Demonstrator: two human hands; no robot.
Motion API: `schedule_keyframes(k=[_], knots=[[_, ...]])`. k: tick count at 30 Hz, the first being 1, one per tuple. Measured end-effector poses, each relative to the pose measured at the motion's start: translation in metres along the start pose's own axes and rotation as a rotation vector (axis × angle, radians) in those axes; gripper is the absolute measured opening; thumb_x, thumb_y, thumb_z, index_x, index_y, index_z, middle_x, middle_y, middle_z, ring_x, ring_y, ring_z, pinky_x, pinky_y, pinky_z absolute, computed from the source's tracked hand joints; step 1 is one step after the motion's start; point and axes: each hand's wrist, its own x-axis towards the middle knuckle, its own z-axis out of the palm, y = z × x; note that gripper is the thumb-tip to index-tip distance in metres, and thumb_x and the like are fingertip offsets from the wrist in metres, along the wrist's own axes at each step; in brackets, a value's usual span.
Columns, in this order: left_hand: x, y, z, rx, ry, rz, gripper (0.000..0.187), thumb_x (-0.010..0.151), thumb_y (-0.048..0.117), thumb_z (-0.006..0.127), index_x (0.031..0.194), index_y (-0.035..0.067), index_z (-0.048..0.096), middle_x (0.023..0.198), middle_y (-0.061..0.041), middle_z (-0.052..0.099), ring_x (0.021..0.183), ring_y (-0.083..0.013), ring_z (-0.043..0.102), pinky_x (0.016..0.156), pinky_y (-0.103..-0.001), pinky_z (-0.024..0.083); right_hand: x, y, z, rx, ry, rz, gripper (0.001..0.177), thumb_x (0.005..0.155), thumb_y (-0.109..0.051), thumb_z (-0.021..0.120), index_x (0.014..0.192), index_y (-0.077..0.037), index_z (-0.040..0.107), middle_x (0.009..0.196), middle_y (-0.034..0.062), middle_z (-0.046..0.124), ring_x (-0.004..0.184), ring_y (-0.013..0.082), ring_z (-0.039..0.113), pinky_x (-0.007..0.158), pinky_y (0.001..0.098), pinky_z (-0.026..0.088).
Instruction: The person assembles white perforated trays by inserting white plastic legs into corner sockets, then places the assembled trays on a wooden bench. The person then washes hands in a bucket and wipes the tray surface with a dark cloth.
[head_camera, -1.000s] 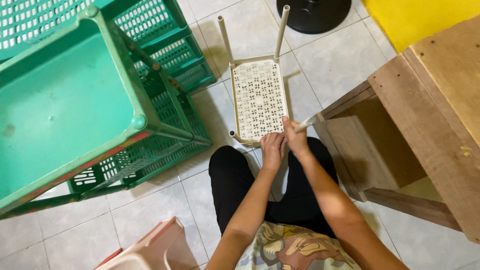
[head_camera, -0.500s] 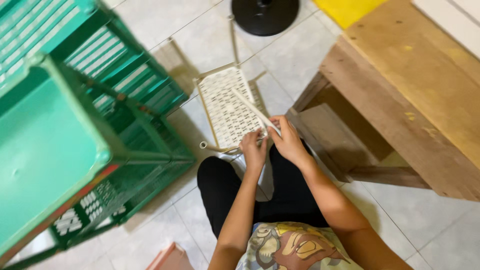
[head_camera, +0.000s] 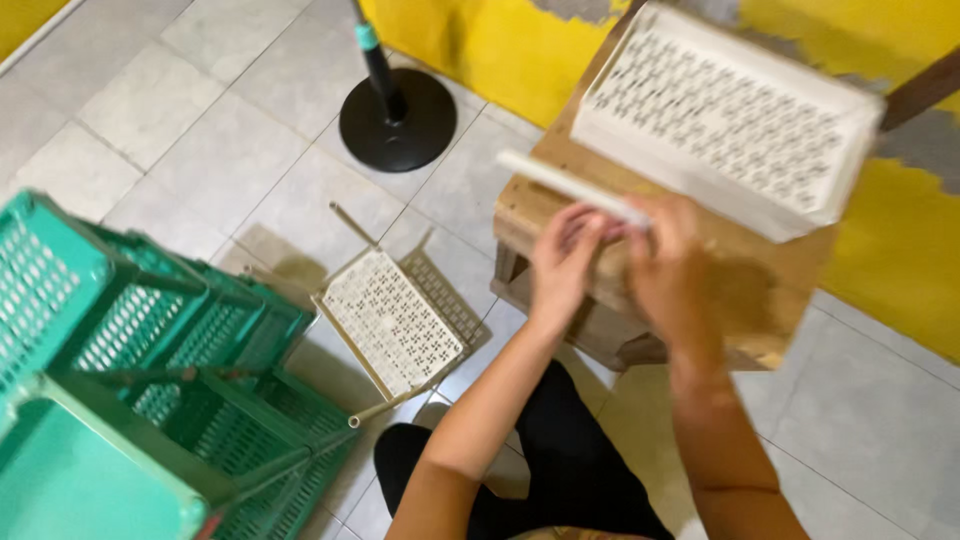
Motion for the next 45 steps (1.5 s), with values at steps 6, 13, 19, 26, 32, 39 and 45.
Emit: schedule_keyframes(k=[6, 13, 19, 26, 32, 39, 45], knots=[[0.092, -0.069, 0.094, -0.193, -0.039, -0.391, 0.049, 0.104, 0.028, 0.059, 0.143, 0.0, 0.049, 0.131, -0.013, 0.064, 0.126, -0.0237, 0.061, 0.109, -0.04, 0.046, 0.09, 0.114, -0.042, -0.196, 0.041, 0.075, 0.024, 0.096, -0.001, 0.067, 0.12, -0.006, 0.07, 0.116, 0.0192, 0.068, 0.114, 0.0408, 0.061, 0.099, 0.0478, 0.047], [0.116, -0.114, 0.111, -0.272, 0.221, -0.669, 0.049, 0.109, 0.034, 0.056, 0.14, -0.004, 0.052, 0.132, -0.013, 0.06, 0.129, -0.0269, 0.055, 0.111, -0.041, 0.042, 0.096, 0.212, -0.018, -0.048, -0.213, 0.256, 0.029, 0.082, -0.002, 0.076, 0.11, -0.006, 0.076, 0.111, 0.0203, 0.071, 0.101, 0.0357, 0.068, 0.087, 0.0416, 0.054], [0.089, -0.044, 0.113, -0.226, 0.092, -0.646, 0.05, 0.107, 0.034, 0.052, 0.142, -0.002, 0.051, 0.141, -0.014, 0.059, 0.132, -0.0227, 0.054, 0.115, -0.039, 0.038, 0.092, 0.177, -0.024, 0.064, -0.028, 0.132, 0.027, 0.088, -0.002, 0.069, 0.115, -0.003, 0.072, 0.109, 0.0163, 0.072, 0.101, 0.0282, 0.072, 0.088, 0.0368, 0.056], [-0.017, 0.012, 0.006, -0.217, 0.305, -0.405, 0.039, 0.106, 0.018, 0.054, 0.139, -0.002, 0.059, 0.129, -0.014, 0.066, 0.115, -0.0215, 0.063, 0.096, -0.034, 0.051, 0.029, 0.021, 0.06, 0.566, -0.194, 0.316, 0.016, 0.099, -0.012, 0.069, 0.113, -0.004, 0.069, 0.099, 0.0091, 0.073, 0.083, 0.0169, 0.067, 0.073, 0.0291, 0.055], [-0.114, -0.011, -0.148, -0.1, 0.709, -0.249, 0.038, 0.104, 0.022, 0.051, 0.136, 0.003, 0.057, 0.128, -0.007, 0.067, 0.114, -0.0162, 0.066, 0.098, -0.032, 0.053, -0.072, -0.051, 0.194, 0.565, -0.533, 0.041, 0.013, 0.095, -0.007, 0.068, 0.107, -0.007, 0.073, 0.101, 0.0108, 0.074, 0.086, 0.0221, 0.075, 0.074, 0.0312, 0.059], [-0.223, -0.083, -0.323, 0.071, 0.966, -0.304, 0.039, 0.103, 0.035, 0.049, 0.131, 0.011, 0.061, 0.118, -0.003, 0.069, 0.097, -0.0112, 0.067, 0.081, -0.029, 0.055, -0.198, -0.028, 0.327, 0.535, -0.767, -0.302, 0.011, 0.093, -0.006, 0.07, 0.103, -0.004, 0.075, 0.098, 0.0148, 0.071, 0.098, 0.0331, 0.067, 0.086, 0.0425, 0.054], [-0.289, -0.095, -0.388, 0.571, 1.171, -0.176, 0.024, 0.104, 0.02, 0.065, 0.103, -0.003, 0.065, 0.088, -0.019, 0.068, 0.069, -0.0182, 0.06, 0.064, -0.035, 0.049, -0.25, -0.024, 0.37, 0.593, -0.876, -0.394, 0.037, 0.088, -0.004, 0.068, 0.125, -0.001, 0.064, 0.115, 0.0182, 0.063, 0.108, 0.034, 0.063, 0.094, 0.0422, 0.051]])
